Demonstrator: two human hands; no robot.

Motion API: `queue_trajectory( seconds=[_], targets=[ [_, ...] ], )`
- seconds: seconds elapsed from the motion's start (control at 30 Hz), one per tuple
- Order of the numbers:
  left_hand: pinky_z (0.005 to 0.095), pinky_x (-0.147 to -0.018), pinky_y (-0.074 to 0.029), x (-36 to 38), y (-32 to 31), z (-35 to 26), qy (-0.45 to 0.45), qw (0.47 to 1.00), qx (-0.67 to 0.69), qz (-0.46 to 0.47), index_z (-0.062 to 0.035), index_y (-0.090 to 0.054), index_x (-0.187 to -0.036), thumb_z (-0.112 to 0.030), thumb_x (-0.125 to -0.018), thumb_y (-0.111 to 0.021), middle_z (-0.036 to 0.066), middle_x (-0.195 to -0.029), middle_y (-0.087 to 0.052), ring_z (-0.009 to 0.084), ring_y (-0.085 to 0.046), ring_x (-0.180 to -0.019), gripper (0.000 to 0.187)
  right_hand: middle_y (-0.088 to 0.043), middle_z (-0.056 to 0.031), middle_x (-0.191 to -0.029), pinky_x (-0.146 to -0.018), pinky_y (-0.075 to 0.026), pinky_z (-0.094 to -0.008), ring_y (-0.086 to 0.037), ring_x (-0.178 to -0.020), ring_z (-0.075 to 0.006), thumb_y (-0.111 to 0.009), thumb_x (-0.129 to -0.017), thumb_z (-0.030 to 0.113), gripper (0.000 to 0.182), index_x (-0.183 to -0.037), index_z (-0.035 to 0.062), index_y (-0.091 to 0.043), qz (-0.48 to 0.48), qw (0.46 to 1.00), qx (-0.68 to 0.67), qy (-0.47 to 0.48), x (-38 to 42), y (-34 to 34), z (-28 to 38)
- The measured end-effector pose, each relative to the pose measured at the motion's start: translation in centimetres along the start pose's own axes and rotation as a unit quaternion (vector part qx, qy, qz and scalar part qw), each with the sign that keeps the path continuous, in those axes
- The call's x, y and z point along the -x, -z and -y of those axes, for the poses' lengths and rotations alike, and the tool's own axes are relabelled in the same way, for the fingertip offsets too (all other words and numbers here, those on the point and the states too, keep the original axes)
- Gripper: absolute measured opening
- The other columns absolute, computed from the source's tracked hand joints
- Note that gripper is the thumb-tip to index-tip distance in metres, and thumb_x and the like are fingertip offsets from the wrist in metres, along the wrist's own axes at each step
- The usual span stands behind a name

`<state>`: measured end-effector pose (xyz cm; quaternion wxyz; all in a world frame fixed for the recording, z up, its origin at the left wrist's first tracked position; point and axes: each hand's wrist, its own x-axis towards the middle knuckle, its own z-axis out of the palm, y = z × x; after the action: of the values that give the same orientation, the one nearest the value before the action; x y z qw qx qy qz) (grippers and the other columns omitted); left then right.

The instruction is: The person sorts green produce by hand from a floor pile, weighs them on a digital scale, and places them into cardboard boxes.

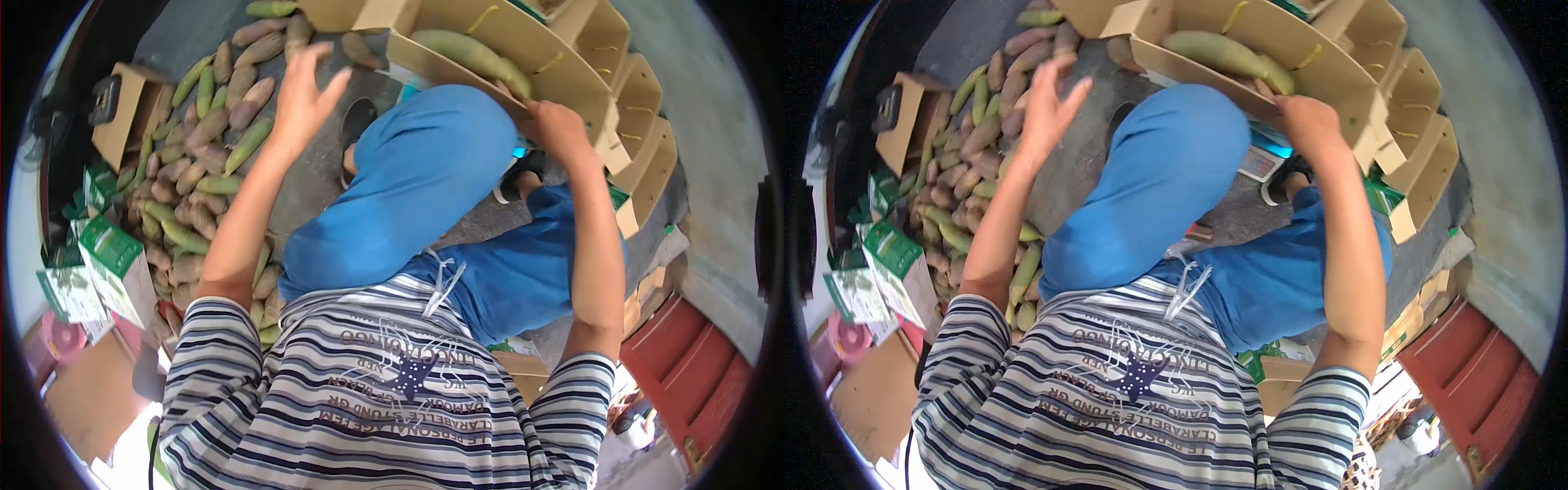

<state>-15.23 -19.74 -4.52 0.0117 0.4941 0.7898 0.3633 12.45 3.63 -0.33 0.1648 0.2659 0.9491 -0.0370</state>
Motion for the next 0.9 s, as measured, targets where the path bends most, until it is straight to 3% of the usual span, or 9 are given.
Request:
queue_trajectory(
  seconds=[0.07, 0.17, 0.27, 0.33, 0.43, 0.53, 0.67, 0.77, 0.9],
  targets=[
    [0.0402, -0.085, -0.044, 7.3, -0.3, 6.3, 0.069, 0.989, -0.071, 0.106, -0.0020, -0.049, -0.115, -0.023, -0.078, -0.066, 0.020, -0.107, -0.053, 0.0367, -0.052, -0.101, 0.046, -0.063, -0.0163, -0.094, -0.076, -0.046, -0.0446, -0.059, -0.091, -0.0335, -0.058, -0.079, 0.023, 0.027, -0.101, 0.0067, -0.061, 0.000, 1.000, -0.014, 0.008, 0.0, -0.5, -0.2],
    [0.0427, -0.085, -0.045, 19.8, 2.2, 11.7, 0.265, 0.873, -0.225, 0.342, -0.0027, -0.049, -0.116, -0.022, -0.075, -0.066, 0.020, -0.110, -0.053, 0.0367, -0.051, -0.104, 0.048, -0.062, -0.0173, -0.097, -0.077, -0.046, -0.0431, -0.057, -0.094, -0.0357, -0.051, -0.081, 0.016, 0.026, -0.105, 0.0086, -0.060, 0.026, 0.999, 0.019, 0.000, -0.4, -0.5, -0.7],
    [0.0435, -0.085, -0.046, 32.9, 5.5, 16.2, 0.404, 0.741, -0.280, 0.457, -0.0048, -0.046, -0.121, -0.018, -0.073, -0.065, 0.018, -0.110, -0.054, 0.0356, -0.052, -0.106, 0.053, -0.061, -0.0184, -0.099, -0.078, -0.046, -0.0440, -0.057, -0.094, -0.0356, -0.056, -0.080, 0.017, 0.032, -0.111, 0.0063, -0.056, -0.009, 0.998, -0.016, 0.054, -0.6, -1.4, -1.9],
    [0.0432, -0.086, -0.047, 39.6, 8.0, 17.4, 0.461, 0.691, -0.291, 0.475, -0.0061, -0.042, -0.125, -0.016, -0.074, -0.064, 0.017, -0.112, -0.051, 0.0355, -0.052, -0.107, 0.056, -0.061, -0.0185, -0.103, -0.078, -0.046, -0.0427, -0.057, -0.095, -0.0355, -0.055, -0.080, 0.014, 0.033, -0.112, 0.0060, -0.057, 0.009, 0.999, -0.016, 0.044, -0.5, -0.6, -1.1],
    [0.0437, -0.087, -0.046, 43.0, 9.5, 16.0, 0.534, 0.673, -0.299, 0.415, -0.0078, -0.036, -0.128, -0.016, -0.075, -0.065, 0.016, -0.118, -0.047, 0.0353, -0.049, -0.110, 0.061, -0.061, -0.0185, -0.102, -0.078, -0.046, -0.0420, -0.058, -0.094, -0.0355, -0.054, -0.079, 0.012, 0.032, -0.110, 0.0075, -0.058, 0.005, 0.998, -0.017, 0.053, -0.5, -0.5, -1.4],
    [0.0409, -0.086, -0.047, 43.4, 9.5, 16.3, 0.504, 0.685, -0.314, 0.421, -0.0064, -0.032, -0.127, -0.021, -0.072, -0.071, 0.017, -0.121, -0.044, 0.0345, -0.050, -0.108, 0.069, -0.062, -0.0180, -0.099, -0.077, -0.046, -0.0420, -0.058, -0.092, -0.0356, -0.054, -0.078, 0.010, 0.032, -0.110, 0.0090, -0.059, 0.037, 0.999, 0.003, 0.024, -0.7, 0.1, -0.7],
    [0.0427, -0.091, -0.043, 41.3, 9.5, 16.6, 0.533, 0.653, -0.288, 0.454, -0.0085, -0.035, -0.125, -0.015, -0.076, -0.066, 0.013, -0.122, -0.045, 0.0320, -0.045, -0.116, 0.059, -0.062, -0.0181, -0.100, -0.078, -0.046, -0.0416, -0.058, -0.094, -0.0354, -0.053, -0.077, 0.008, 0.032, -0.108, 0.0098, -0.059, 0.032, 0.999, -0.005, 0.004, -0.4, 0.7, 0.2],
    [0.0431, -0.093, -0.042, 41.6, 8.1, 18.2, 0.571, 0.653, -0.271, 0.417, -0.0094, -0.039, -0.123, -0.017, -0.073, -0.069, 0.011, -0.124, -0.046, 0.0301, -0.044, -0.118, 0.059, -0.062, -0.0176, -0.102, -0.079, -0.046, -0.0412, -0.058, -0.095, -0.0350, -0.054, -0.076, 0.009, 0.033, -0.109, 0.0090, -0.059, 0.046, 0.999, -0.018, -0.005, -0.4, 1.0, 0.6],
    [0.0439, -0.089, -0.044, 41.2, 6.2, 18.9, 0.470, 0.700, -0.360, 0.398, -0.0095, -0.046, -0.118, -0.029, -0.067, -0.074, 0.010, -0.123, -0.049, 0.0297, -0.049, -0.113, 0.062, -0.062, -0.0167, -0.102, -0.079, -0.047, -0.0423, -0.058, -0.095, -0.0342, -0.055, -0.078, 0.010, 0.033, -0.110, 0.0081, -0.059, 0.004, 1.000, 0.003, 0.026, -0.6, -0.7, -1.8]
  ],
)
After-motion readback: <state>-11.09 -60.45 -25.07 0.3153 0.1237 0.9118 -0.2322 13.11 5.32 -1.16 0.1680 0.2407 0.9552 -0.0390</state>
